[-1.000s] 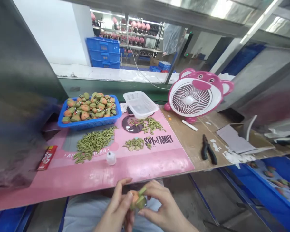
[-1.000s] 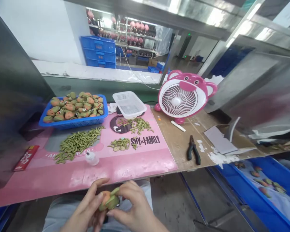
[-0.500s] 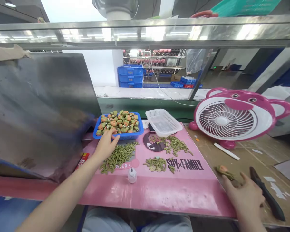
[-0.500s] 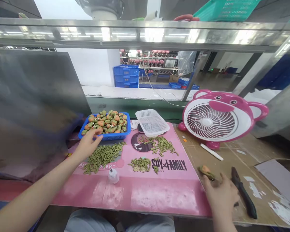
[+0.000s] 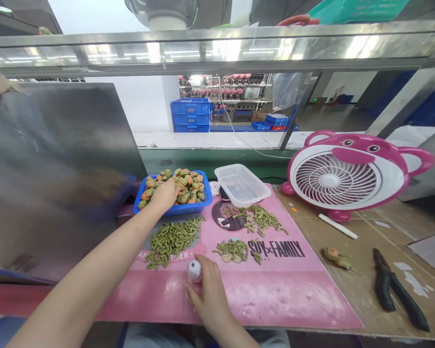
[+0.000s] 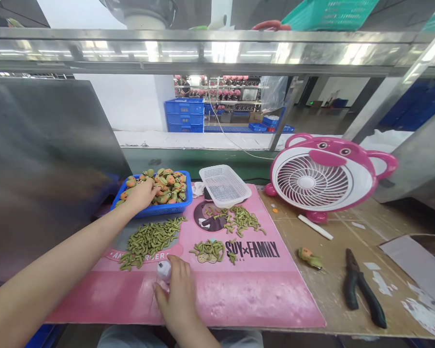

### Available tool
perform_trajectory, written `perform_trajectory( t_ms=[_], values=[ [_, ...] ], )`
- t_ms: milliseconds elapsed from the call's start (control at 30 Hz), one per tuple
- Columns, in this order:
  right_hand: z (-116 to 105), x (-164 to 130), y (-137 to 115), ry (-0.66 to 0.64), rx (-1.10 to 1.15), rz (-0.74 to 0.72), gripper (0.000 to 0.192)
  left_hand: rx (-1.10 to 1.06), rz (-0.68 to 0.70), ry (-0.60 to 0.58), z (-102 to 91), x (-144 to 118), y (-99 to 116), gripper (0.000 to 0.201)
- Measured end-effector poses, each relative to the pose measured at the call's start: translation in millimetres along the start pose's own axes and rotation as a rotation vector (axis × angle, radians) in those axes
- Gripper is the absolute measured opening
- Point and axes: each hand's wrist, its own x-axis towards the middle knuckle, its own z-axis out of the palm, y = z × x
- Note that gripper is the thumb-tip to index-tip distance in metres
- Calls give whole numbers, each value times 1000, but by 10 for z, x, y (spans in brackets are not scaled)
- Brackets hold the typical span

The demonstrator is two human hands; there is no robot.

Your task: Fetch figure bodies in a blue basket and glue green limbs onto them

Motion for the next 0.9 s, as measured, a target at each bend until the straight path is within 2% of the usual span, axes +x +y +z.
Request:
perform_trajectory(
  t_ms=[167,367,500,600,700,767,833,900],
  values=[
    [-21,77,-19,2,19,59,32,-116,-3,44,-89,-92,-129,23],
    [-143,-22,-21,67,119,64,30,-357,-38,94,58,-33,-211,18],
    [-214,-102,-19,94,259,120,34,-631,-84,215,143,39,-153,17],
    [-293,-172,-62,162,326,149,36,-924,-143,323,75,-15,-20,14],
    [-409,-278,-126,219,389,185,34,-1239,-259,350,-52,-322,130,19],
    [-494,-372,-159,197,449,232,34,-1412,-377,312,-82,-706,207,25],
    [-576,-480,-178,182,471,278,35,-1535,-523,212,-19,-1201,260,30],
    [-649,-591,-191,214,419,295,37,-1602,-665,53,130,-1739,286,37]
  ],
)
